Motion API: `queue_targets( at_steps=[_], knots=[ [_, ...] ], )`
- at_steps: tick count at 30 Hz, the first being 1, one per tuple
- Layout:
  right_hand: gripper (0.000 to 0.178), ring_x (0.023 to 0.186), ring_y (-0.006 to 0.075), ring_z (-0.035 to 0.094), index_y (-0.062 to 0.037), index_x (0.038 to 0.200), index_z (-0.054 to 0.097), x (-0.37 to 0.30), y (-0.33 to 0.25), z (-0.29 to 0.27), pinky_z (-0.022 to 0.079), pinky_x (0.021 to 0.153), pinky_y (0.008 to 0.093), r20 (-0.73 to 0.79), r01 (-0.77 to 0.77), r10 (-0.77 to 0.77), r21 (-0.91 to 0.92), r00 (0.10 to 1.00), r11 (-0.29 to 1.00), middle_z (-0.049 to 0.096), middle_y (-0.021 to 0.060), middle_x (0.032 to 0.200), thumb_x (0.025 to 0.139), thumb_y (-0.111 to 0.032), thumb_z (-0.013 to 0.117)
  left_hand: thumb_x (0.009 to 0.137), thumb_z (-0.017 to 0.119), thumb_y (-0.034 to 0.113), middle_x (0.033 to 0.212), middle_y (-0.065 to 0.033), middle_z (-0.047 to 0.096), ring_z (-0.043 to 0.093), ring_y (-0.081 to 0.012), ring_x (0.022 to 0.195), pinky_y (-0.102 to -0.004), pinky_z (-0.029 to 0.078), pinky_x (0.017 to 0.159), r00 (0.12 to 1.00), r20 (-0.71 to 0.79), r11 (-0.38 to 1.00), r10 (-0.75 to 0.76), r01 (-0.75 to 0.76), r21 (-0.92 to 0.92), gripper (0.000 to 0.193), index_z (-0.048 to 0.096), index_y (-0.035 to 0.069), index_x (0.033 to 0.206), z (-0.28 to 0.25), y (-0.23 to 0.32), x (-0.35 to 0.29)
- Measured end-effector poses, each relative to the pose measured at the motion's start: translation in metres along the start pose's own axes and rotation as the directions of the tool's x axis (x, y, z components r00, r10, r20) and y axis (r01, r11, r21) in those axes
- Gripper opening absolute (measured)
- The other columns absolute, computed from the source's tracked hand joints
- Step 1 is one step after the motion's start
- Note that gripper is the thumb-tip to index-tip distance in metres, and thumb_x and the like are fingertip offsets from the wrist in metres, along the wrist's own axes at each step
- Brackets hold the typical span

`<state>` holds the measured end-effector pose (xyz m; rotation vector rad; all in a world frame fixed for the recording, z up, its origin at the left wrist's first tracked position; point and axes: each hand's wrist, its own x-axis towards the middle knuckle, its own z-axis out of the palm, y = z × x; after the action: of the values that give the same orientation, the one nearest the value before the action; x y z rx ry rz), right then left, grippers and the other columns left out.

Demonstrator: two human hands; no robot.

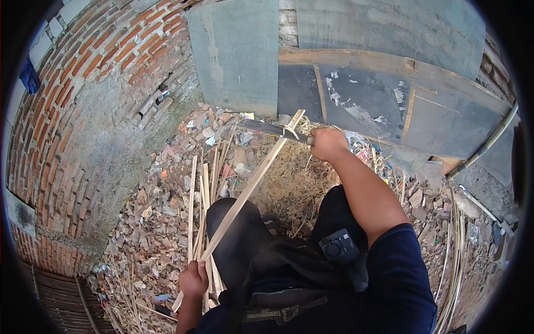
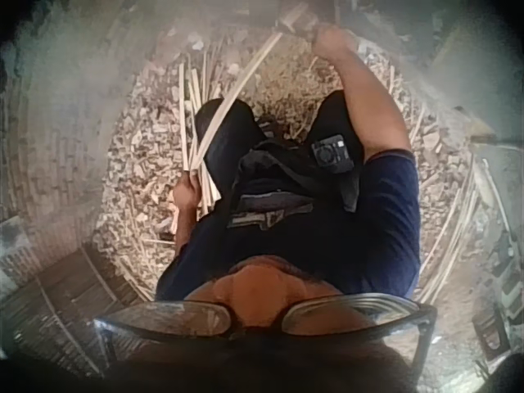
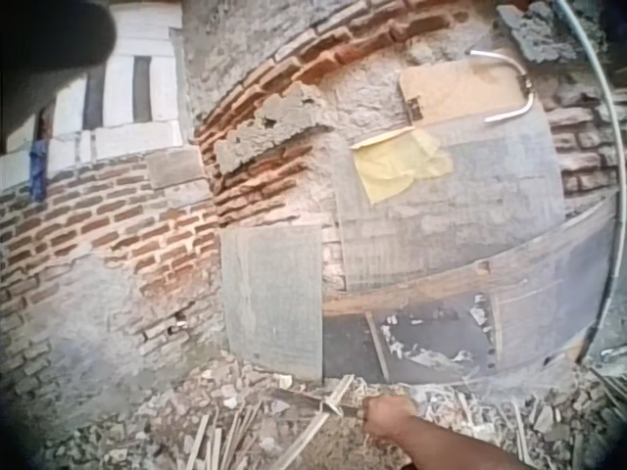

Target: The person holds a bamboo strip and shaves along its length using a knife.

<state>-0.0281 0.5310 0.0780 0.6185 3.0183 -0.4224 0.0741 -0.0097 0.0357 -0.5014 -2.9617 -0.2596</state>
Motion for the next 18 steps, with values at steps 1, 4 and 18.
queue_targets(
  at_steps=[1, 4, 18],
  knots=[
    [0.035, 0.104, 0.0304, 0.070, -0.0107, 0.113, 0.070, 0.003, 0.003, 0.004, 0.057, 0.089, 0.0447, -0.006, -0.001, 0.001, -0.006, 1.000, 1.000, 0.073, 0.0135, 0.109, 0.079, -0.016, 0.063, 0.102, 0.050, 0.025, 0.062, -0.0228, 0.056, 0.057, -0.0477, 0.057, -0.0563, 0.042, 0.052, 1.000, -0.005, 1.000, 0.002, -0.002, -0.007, 0.030, 0.052, 0.004, 0.080, 0.002, 0.002, 0.002],
    [0.044, 0.106, 0.0317, 0.069, -0.0131, 0.121, 0.069, -0.002, 0.000, 0.019, 0.056, 0.092, 0.0443, -0.049, 0.107, -0.101, 0.152, 0.994, 0.983, 0.073, 0.0131, 0.111, 0.078, -0.017, 0.063, 0.101, 0.054, 0.032, 0.059, -0.0220, 0.057, 0.059, -0.0461, 0.055, -0.0551, 0.045, 0.050, 0.999, -0.047, 0.999, 0.002, 0.000, 0.038, 0.036, 0.052, 0.006, 0.076, 0.002, -0.004, 0.000],
    [0.033, 0.094, 0.0332, 0.071, -0.0165, 0.108, 0.071, -0.008, -0.013, 0.004, 0.056, 0.081, 0.0458, 0.099, 0.405, -0.404, 0.008, 0.909, 0.914, 0.073, 0.0114, 0.097, 0.075, -0.020, 0.068, 0.099, 0.058, 0.035, 0.061, -0.0217, 0.059, 0.060, -0.0462, 0.058, -0.0550, 0.046, 0.052, 0.995, -0.050, 0.996, -0.085, 0.087, 0.028, 0.038, 0.052, 0.006, 0.076, 0.004, -0.012, -0.013]
  ],
)
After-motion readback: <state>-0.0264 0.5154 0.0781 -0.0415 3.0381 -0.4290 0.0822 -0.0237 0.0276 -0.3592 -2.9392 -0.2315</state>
